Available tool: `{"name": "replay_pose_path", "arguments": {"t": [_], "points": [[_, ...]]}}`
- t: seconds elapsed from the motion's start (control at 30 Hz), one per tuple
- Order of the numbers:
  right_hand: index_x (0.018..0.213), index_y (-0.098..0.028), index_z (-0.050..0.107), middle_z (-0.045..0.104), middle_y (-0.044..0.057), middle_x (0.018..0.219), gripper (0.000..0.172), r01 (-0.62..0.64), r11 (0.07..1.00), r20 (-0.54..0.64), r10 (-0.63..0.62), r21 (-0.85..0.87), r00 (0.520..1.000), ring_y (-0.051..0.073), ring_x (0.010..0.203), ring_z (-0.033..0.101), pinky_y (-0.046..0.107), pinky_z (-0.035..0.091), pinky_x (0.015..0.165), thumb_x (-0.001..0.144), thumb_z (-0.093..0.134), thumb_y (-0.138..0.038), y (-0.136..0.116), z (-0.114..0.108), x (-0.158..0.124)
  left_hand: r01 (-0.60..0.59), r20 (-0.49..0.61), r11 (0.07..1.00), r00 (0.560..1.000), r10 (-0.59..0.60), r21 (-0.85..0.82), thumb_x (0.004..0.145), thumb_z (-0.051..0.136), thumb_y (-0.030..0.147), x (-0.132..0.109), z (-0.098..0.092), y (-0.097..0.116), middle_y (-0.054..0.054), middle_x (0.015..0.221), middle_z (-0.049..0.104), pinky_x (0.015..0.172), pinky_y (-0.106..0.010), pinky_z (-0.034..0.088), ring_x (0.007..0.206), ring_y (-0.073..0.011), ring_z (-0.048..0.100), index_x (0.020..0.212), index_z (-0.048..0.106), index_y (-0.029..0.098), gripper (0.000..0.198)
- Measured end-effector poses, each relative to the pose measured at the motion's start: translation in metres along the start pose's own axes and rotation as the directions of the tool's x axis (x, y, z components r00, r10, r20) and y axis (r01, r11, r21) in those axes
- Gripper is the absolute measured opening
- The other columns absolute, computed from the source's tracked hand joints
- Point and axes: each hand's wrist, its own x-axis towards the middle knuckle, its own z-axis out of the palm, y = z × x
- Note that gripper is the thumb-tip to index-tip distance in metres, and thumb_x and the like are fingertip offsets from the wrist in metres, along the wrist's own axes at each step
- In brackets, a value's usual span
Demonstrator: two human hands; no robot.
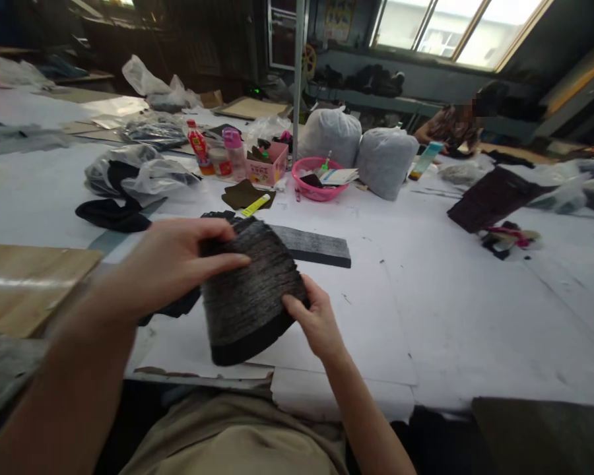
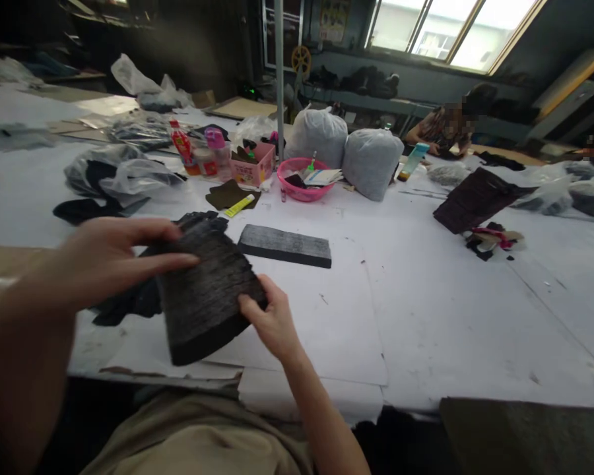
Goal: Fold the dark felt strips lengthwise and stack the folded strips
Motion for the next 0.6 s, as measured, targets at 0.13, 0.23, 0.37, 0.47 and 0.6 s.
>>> {"name": "replay_pose_path", "arguments": {"t": [0.13,0.23,0.37,0.47,0.6], "points": [[0.101,-0.016,0.063,0.064,0.001,0.090,0.027,-0.051,0.995,-0.269,0.026,-0.085,0.963,0.018,0.083,0.054,0.026,0.044,0.075,0.080,0.056,-0.033,0.052,-0.079,0.003,-0.123,0.180,0.992,0.976,0.121,0.001,0.073,0.070,0.040,0.078,0.108,0.042,0.004,0.067,0.060,0.058,-0.023,0.030,0.064,-0.0121,0.051,0.073,0.063,0.018,0.023],[0.095,-0.015,0.063,0.065,0.002,0.086,0.028,-0.183,0.972,-0.422,0.106,-0.147,0.900,0.018,0.079,0.055,0.028,0.044,0.072,0.076,0.054,-0.032,0.096,-0.121,0.000,-0.122,0.324,0.992,0.940,0.106,0.030,0.074,0.069,0.038,0.113,0.189,0.048,0.002,0.075,0.065,0.058,-0.023,0.033,0.070,-0.0150,0.057,0.077,0.064,0.019,0.020],[0.085,-0.015,0.062,0.064,0.004,0.079,0.027,-0.279,0.919,-0.460,0.127,-0.280,0.879,0.020,0.074,0.055,0.030,0.044,0.068,0.073,0.052,-0.037,0.129,-0.147,-0.003,-0.192,0.383,0.976,0.913,0.139,0.105,0.075,0.070,0.036,0.132,0.241,0.055,0.000,0.085,0.069,0.063,-0.023,0.039,0.080,-0.0177,0.062,0.084,0.066,0.021,0.018],[0.088,-0.016,0.060,0.065,0.005,0.080,0.026,-0.266,0.887,-0.458,0.071,-0.377,0.886,0.021,0.074,0.057,0.032,0.045,0.069,0.073,0.050,-0.036,0.136,-0.145,0.004,-0.221,0.398,0.957,0.908,0.131,0.189,0.072,0.073,0.035,0.141,0.244,0.061,-0.003,0.084,0.069,0.065,-0.024,0.041,0.082,-0.0207,0.063,0.080,0.067,0.021,0.017],[0.106,-0.015,0.057,0.066,0.008,0.086,0.034,-0.286,0.798,-0.457,0.015,-0.531,0.889,0.024,0.076,0.061,0.034,0.047,0.069,0.079,0.044,-0.030,0.135,-0.135,0.017,-0.260,0.408,0.923,0.904,0.129,0.284,0.073,0.074,0.032,0.152,0.246,0.062,-0.006,0.088,0.068,0.072,-0.028,0.044,0.086,-0.0231,0.063,0.082,0.069,0.019,0.016]]}}
